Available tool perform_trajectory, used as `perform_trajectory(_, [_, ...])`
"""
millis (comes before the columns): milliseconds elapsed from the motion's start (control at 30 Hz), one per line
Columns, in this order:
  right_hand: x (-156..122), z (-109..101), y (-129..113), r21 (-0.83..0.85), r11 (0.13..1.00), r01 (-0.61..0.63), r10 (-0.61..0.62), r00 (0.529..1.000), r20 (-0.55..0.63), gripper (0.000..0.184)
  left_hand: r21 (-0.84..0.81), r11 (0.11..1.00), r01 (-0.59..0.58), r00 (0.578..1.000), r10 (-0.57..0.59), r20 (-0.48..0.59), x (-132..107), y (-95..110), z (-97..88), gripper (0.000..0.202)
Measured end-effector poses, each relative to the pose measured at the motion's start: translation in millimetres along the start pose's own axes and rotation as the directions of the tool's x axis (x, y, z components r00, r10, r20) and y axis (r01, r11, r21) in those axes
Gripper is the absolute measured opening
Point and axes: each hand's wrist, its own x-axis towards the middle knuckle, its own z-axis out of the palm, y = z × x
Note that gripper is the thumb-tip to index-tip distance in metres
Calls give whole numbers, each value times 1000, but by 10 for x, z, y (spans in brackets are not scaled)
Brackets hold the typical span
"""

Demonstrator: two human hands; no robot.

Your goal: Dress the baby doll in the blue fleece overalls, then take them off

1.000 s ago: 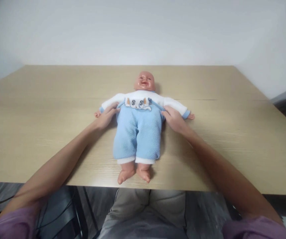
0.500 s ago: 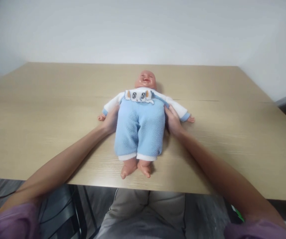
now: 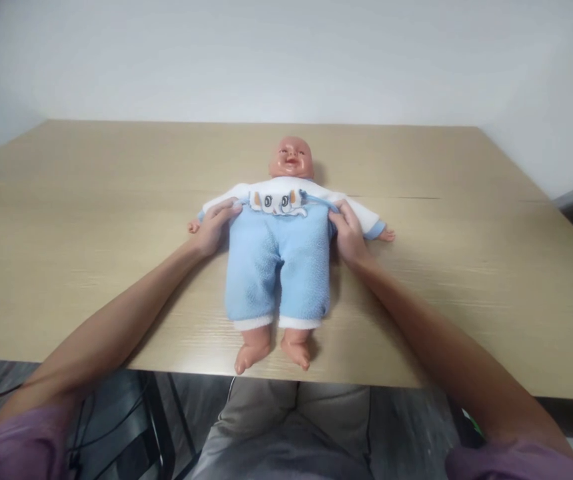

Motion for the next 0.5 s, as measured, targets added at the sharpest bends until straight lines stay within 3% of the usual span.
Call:
perform_trajectory(100, [-75,35,-129,-67,996,53,-58,995,-77,21,42,995,-91,996,92,-4,-1,32,29,61])
perform_trajectory(233, [-50,105,-243,-88,994,70,-78,992,-99,33,149,966,-212,968,228,-100,13,-6,110,62])
perform_trajectory(400, [300,176,-428,-78,995,64,-71,994,-87,39,293,902,-318,900,384,-204,23,-125,134,55])
perform_trajectory(500, [631,281,-598,-165,980,112,-120,992,-38,42,425,824,-374,838,497,-226,3,-161,112,48])
